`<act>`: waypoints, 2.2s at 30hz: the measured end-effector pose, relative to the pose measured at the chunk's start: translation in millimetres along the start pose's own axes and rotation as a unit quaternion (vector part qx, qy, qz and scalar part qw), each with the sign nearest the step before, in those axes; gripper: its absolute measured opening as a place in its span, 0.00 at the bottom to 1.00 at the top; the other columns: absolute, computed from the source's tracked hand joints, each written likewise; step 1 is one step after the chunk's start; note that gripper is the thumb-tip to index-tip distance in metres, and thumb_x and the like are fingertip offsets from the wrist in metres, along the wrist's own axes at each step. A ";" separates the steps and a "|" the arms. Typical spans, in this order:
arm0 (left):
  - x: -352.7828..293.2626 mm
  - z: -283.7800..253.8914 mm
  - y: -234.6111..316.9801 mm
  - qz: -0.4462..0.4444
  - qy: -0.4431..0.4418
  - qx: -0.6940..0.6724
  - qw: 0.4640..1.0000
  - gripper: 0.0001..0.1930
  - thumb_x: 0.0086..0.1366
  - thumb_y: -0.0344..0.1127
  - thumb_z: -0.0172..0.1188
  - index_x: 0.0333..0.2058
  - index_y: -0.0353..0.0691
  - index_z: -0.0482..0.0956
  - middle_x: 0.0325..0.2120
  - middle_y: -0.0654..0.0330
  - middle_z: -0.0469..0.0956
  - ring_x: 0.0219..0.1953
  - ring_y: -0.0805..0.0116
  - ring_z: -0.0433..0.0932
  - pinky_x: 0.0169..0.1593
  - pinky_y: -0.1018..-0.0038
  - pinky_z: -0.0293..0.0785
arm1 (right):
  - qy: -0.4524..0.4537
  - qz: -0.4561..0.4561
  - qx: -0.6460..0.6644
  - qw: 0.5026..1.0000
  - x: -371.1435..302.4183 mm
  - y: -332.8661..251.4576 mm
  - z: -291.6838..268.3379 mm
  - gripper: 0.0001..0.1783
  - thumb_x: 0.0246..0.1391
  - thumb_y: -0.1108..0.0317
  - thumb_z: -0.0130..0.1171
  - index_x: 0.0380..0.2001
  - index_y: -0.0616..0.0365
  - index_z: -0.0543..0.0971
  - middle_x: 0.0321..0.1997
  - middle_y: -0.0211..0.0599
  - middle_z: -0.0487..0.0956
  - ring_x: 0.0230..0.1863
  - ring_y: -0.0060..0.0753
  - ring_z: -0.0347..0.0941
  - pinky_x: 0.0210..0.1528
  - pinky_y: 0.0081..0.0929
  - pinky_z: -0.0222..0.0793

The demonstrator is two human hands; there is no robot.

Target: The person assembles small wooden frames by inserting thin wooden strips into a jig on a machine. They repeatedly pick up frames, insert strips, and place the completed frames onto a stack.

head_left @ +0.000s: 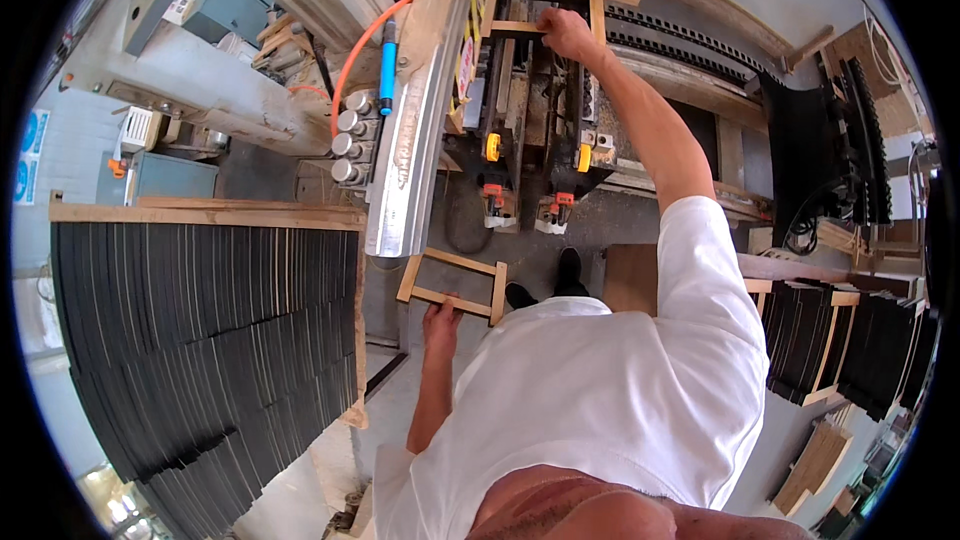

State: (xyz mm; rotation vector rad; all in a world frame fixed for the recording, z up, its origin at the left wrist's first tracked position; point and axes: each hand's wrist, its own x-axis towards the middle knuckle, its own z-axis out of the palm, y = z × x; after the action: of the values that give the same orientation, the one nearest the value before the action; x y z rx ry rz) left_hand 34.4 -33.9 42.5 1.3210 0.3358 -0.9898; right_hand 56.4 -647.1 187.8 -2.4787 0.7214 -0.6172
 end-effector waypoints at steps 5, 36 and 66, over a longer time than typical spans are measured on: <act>7.9 7.6 -1.8 -0.021 -0.007 0.023 0.999 0.19 0.69 0.33 0.52 0.56 0.36 0.67 0.49 0.58 0.75 0.52 0.65 0.74 0.56 0.66 0.69 | -0.012 0.017 -0.019 1.000 6.4 4.6 1.5 0.12 0.40 0.73 0.58 0.32 0.52 0.82 0.36 0.42 0.82 0.42 0.48 0.78 0.45 0.38 0.74; 6.6 39.7 -34.4 0.000 0.072 0.126 0.989 0.09 0.64 0.34 0.60 0.40 0.40 0.75 0.37 0.64 0.77 0.38 0.72 0.75 0.43 0.73 0.73 | -0.023 -0.046 -0.075 0.996 -12.7 -9.1 -11.0 0.15 0.46 0.72 0.59 0.40 0.57 0.72 0.37 0.47 0.80 0.42 0.54 0.76 0.44 0.46 0.71; -55.7 98.2 12.8 0.214 0.153 0.242 0.934 0.10 0.67 0.32 0.54 0.45 0.37 0.78 0.34 0.65 0.79 0.34 0.77 0.74 0.37 0.78 0.71 | -0.056 -0.050 -0.114 0.991 -3.0 -1.3 -21.6 0.15 0.46 0.65 0.61 0.39 0.53 0.74 0.36 0.45 0.81 0.43 0.52 0.76 0.43 0.46 0.70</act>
State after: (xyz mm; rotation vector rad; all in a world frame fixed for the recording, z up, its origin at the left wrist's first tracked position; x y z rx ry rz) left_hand -18.7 -101.2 117.0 1.9090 0.0230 -0.5051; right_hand 43.0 -651.3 204.5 -2.7487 0.6600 -0.4486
